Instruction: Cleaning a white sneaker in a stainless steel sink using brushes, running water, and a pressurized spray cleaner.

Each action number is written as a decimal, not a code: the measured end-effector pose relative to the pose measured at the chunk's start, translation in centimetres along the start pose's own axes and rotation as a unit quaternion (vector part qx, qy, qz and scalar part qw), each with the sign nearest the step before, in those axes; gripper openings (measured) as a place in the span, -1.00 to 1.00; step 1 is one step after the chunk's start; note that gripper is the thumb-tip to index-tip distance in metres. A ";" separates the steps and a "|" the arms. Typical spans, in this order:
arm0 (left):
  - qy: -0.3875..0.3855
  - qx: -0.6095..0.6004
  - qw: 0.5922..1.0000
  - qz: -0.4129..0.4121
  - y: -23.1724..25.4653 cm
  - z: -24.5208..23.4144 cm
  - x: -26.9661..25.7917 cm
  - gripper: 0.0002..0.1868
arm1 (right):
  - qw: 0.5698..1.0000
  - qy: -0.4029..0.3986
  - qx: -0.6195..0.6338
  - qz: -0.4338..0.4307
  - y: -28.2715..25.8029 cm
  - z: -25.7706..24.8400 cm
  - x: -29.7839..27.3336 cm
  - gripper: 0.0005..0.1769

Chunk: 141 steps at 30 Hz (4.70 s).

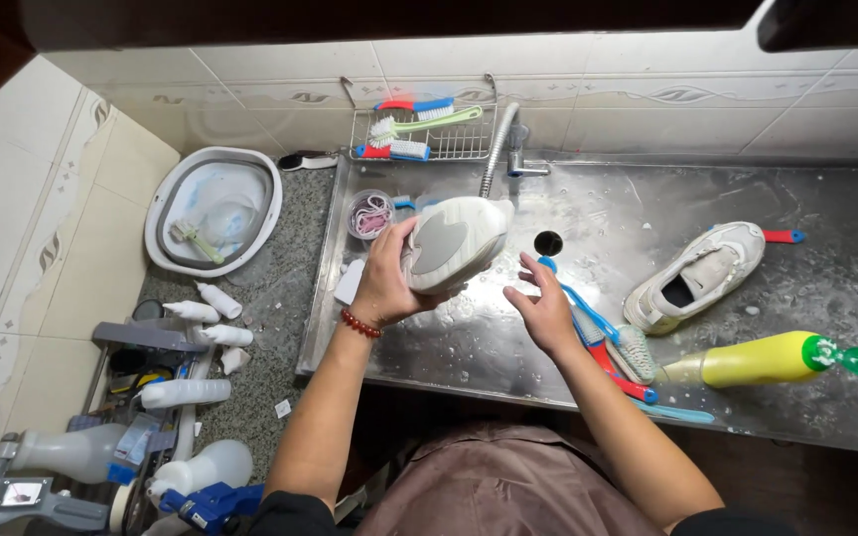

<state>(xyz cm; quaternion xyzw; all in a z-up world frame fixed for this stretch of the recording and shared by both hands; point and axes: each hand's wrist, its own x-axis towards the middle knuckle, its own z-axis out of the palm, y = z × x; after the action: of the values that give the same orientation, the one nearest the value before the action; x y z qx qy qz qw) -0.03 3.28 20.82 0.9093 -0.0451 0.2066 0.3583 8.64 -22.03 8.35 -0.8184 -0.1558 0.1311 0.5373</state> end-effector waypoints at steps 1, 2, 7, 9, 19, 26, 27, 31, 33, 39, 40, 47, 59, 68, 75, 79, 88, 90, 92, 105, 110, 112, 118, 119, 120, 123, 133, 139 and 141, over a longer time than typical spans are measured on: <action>0.005 0.008 1.000 0.018 0.3 -0.1 -0.3 0.15 | 0.988 -0.028 0.154 0.013 -1.5 -0.5 -0.3 -0.23; 0.009 0.015 0.999 0.036 0.5 -0.3 -0.6 0.13 | 0.951 -0.054 0.304 0.024 -3.1 -0.9 -0.6 -0.24; 0.026 0.042 0.993 0.103 -0.6 1.0 -3.3 0.15 | 0.843 -0.087 0.518 0.113 -4.7 -0.5 0.2 -0.25; 0.044 0.063 0.990 0.115 -1.3 1.7 -4.9 0.14 | 0.836 -0.077 0.530 0.122 -3.5 -0.1 0.0 -0.24; 0.081 -0.133 0.986 -0.057 -3.4 3.7 -9.0 0.26 | 0.833 -0.104 0.533 0.111 -5.2 -1.6 -2.2 -0.02; 0.078 -0.259 0.959 -0.080 -4.2 5.4 -9.8 0.34 | 0.852 -0.111 0.508 0.063 -5.5 -1.8 -2.8 -0.11; 0.079 -0.260 0.959 -0.080 -4.2 5.6 -9.7 0.34 | 0.853 -0.111 0.506 0.063 -5.5 -1.9 -2.7 -0.11; 0.075 -0.272 0.956 -0.080 -3.6 5.7 -9.6 0.33 | 0.864 -0.107 0.492 0.029 -5.2 -2.3 -2.9 -0.16; 0.066 -0.282 0.952 -0.097 -3.5 5.8 -9.7 0.33 | 0.867 -0.106 0.487 0.021 -4.8 -2.3 -3.1 -0.17; 0.078 -0.326 0.936 -0.110 -3.7 7.4 -10.6 0.32 | 0.876 -0.091 0.473 0.011 -4.0 -2.8 -3.8 -0.29; 0.082 -0.336 0.931 -0.117 -3.5 7.7 -10.7 0.32 | 0.878 -0.092 0.470 0.007 -4.4 -3.0 -3.8 -0.30; 0.074 -0.343 0.929 -0.119 -2.8 8.5 -11.0 0.35 | 0.898 -0.059 0.435 0.015 -1.6 -3.7 -3.6 -0.47; 0.069 -0.336 0.934 -0.102 -2.7 8.6 -11.3 0.31 | 0.869 -0.014 0.474 0.140 -2.5 -4.0 -3.6 -0.57; 0.070 -0.345 0.927 -0.128 -1.7 7.9 -10.7 0.33 | 0.870 0.025 0.474 0.132 -2.7 -3.9 -4.0 -0.63; 0.092 -0.590 0.772 -0.218 -7.3 12.4 -14.5 -0.02 | 0.891 0.018 0.406 0.204 -0.7 -2.6 -2.5 -0.48; 0.089 -0.661 0.685 -0.292 -8.0 13.6 -14.4 -0.13 | 0.949 -0.040 0.291 0.111 1.0 -1.2 -2.8 -0.20; 0.092 -0.745 0.562 -0.349 -8.0 15.3 -14.3 -0.22 | 0.979 -0.082 0.183 -0.025 -3.4 -1.0 -5.4 -0.59; 0.101 -0.753 0.550 -0.347 -7.3 15.2 -13.7 -0.21 | 0.978 -0.083 0.191 -0.017 -3.6 -1.2 -5.5 -0.63; 0.106 -0.756 0.541 -0.353 -6.5 14.9 -13.2 -0.22 | 0.977 -0.082 0.196 -0.026 -3.6 -1.2 -5.5 -0.66; 0.056 -0.766 0.537 -0.350 -9.1 17.6 -14.3 -0.27 | 0.967 -0.176 0.176 0.056 2.8 1.8 -5.8 -0.48; 0.042 -0.750 0.562 -0.347 -9.3 17.4 -14.7 -0.38 | 0.962 -0.154 0.182 0.132 1.5 1.2 -5.5 -0.56; 0.041 -0.755 0.553 -0.350 -10.9 18.3 -15.8 -0.49 | 0.960 -0.165 0.174 0.145 1.5 0.5 -5.2 -0.55; 0.155 -0.520 0.699 -0.466 -10.0 14.7 -14.6 -0.81 | 0.960 -0.183 0.109 0.184 2.7 -0.3 -4.2 -0.51; 0.202 -0.403 0.727 -0.518 -11.7 15.6 -15.3 -0.92 | 0.960 -0.174 0.090 0.200 3.2 -0.2 -4.2 -0.51; 0.209 -0.403 0.724 -0.519 -11.9 15.6 -15.5 -0.92 | 0.959 -0.181 0.087 0.198 3.7 0.0 -4.0 -0.51; 0.222 -0.279 0.787 -0.502 -12.2 15.4 -16.3 -0.60 | 0.956 -0.171 0.059 0.230 4.8 0.8 -3.7 -0.53; 0.134 -0.150 0.880 -0.430 -7.9 15.7 -15.3 -0.71 | 0.943 -0.160 0.099 0.274 5.1 1.5 -3.2 -0.58; 0.088 -0.185 0.859 -0.469 -6.3 16.3 -16.1 -0.71 | 0.940 -0.174 0.115 0.270 4.7 1.2 -2.5 -0.59; 0.090 -0.188 0.860 -0.465 -5.7 16.1 -16.0 -0.71 | 0.940 -0.180 0.110 0.267 4.8 1.3 -2.0 -0.59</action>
<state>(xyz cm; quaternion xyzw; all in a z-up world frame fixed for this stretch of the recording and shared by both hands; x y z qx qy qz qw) -7.73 -4.38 0.09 0.7174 0.3776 0.0841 0.5794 6.83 -23.54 3.50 -0.7286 -0.0100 0.4314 0.5320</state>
